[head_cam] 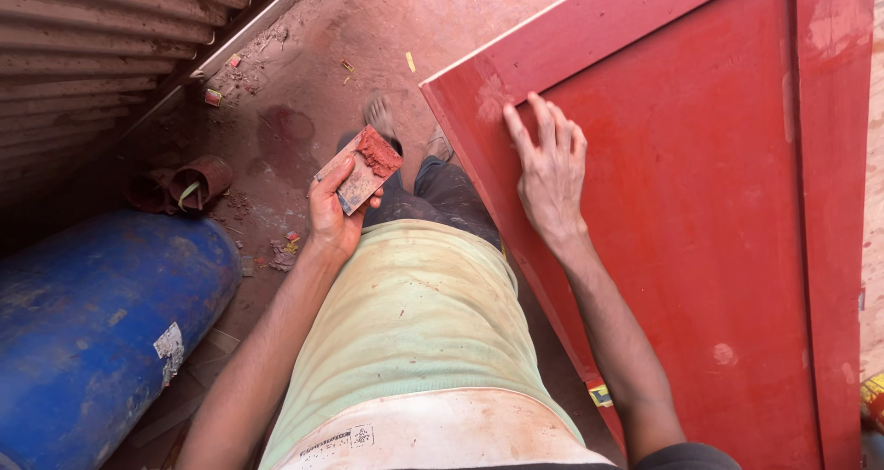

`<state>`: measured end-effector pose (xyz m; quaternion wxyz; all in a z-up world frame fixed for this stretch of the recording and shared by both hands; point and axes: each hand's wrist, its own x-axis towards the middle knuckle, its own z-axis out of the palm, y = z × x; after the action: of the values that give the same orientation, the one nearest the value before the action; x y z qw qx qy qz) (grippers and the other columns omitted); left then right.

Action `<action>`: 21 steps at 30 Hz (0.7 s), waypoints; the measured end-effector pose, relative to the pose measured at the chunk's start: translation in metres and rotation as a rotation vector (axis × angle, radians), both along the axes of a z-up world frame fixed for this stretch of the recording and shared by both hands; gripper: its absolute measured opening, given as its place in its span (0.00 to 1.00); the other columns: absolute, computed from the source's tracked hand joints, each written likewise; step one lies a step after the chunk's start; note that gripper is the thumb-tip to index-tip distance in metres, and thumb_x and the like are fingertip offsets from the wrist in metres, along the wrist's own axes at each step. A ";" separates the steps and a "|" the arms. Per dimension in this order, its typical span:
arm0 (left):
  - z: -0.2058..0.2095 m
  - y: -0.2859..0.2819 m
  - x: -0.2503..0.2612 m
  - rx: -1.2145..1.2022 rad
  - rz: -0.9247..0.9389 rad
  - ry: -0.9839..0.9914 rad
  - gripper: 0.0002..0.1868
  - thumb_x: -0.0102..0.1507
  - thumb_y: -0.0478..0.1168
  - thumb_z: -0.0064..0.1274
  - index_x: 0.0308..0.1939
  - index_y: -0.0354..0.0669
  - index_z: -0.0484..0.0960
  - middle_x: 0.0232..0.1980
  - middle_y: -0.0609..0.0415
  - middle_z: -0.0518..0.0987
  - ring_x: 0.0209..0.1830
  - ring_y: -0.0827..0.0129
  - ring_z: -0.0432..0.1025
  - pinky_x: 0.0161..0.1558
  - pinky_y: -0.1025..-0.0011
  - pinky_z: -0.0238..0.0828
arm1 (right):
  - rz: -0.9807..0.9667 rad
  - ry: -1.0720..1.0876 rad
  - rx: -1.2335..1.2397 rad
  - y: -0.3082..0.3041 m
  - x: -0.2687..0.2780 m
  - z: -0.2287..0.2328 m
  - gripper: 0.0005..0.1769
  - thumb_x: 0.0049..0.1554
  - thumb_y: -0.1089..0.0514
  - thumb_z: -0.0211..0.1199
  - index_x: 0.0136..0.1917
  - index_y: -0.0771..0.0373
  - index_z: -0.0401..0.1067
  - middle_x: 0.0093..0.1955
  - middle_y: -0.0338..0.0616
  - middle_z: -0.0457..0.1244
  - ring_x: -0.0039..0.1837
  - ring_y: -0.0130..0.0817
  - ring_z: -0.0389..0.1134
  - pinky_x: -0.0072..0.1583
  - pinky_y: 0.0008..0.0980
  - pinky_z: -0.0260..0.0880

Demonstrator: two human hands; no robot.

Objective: The person sands the surface and edges of a red wooden door using a sanding block. They move around the door to reach different sections, rubbing the block across the flat panels and along the raised frames.

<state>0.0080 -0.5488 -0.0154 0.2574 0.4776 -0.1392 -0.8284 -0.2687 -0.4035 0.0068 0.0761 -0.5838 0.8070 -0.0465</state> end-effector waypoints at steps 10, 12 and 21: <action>-0.009 -0.077 -0.040 0.027 -0.126 0.018 0.20 0.69 0.42 0.49 0.61 0.33 0.78 0.44 0.47 0.84 0.32 0.64 0.78 0.26 0.69 0.74 | -0.016 0.065 -0.001 -0.064 0.015 -0.020 0.39 0.56 0.72 0.57 0.79 0.54 0.64 0.78 0.52 0.54 0.75 0.47 0.57 0.69 0.50 0.61; -0.012 -0.106 -0.052 0.013 -0.177 0.062 0.22 0.69 0.42 0.49 0.64 0.35 0.78 0.44 0.48 0.84 0.32 0.65 0.78 0.27 0.70 0.73 | -0.100 -0.046 -0.014 -0.064 0.013 -0.008 0.33 0.59 0.71 0.57 0.76 0.51 0.66 0.78 0.46 0.55 0.77 0.43 0.57 0.72 0.48 0.62; -0.021 -0.240 -0.109 0.017 -0.398 0.151 0.23 0.69 0.43 0.49 0.65 0.34 0.76 0.45 0.49 0.83 0.33 0.65 0.77 0.28 0.71 0.74 | -0.770 -0.114 -0.099 -0.100 -0.056 0.021 0.36 0.59 0.76 0.51 0.79 0.58 0.61 0.78 0.51 0.54 0.75 0.51 0.57 0.69 0.48 0.61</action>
<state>-0.1006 -0.7887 -0.0362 0.0941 0.3794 -0.2041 -0.8975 -0.3245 -0.5040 0.0275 0.0695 -0.2380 0.9582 -0.1428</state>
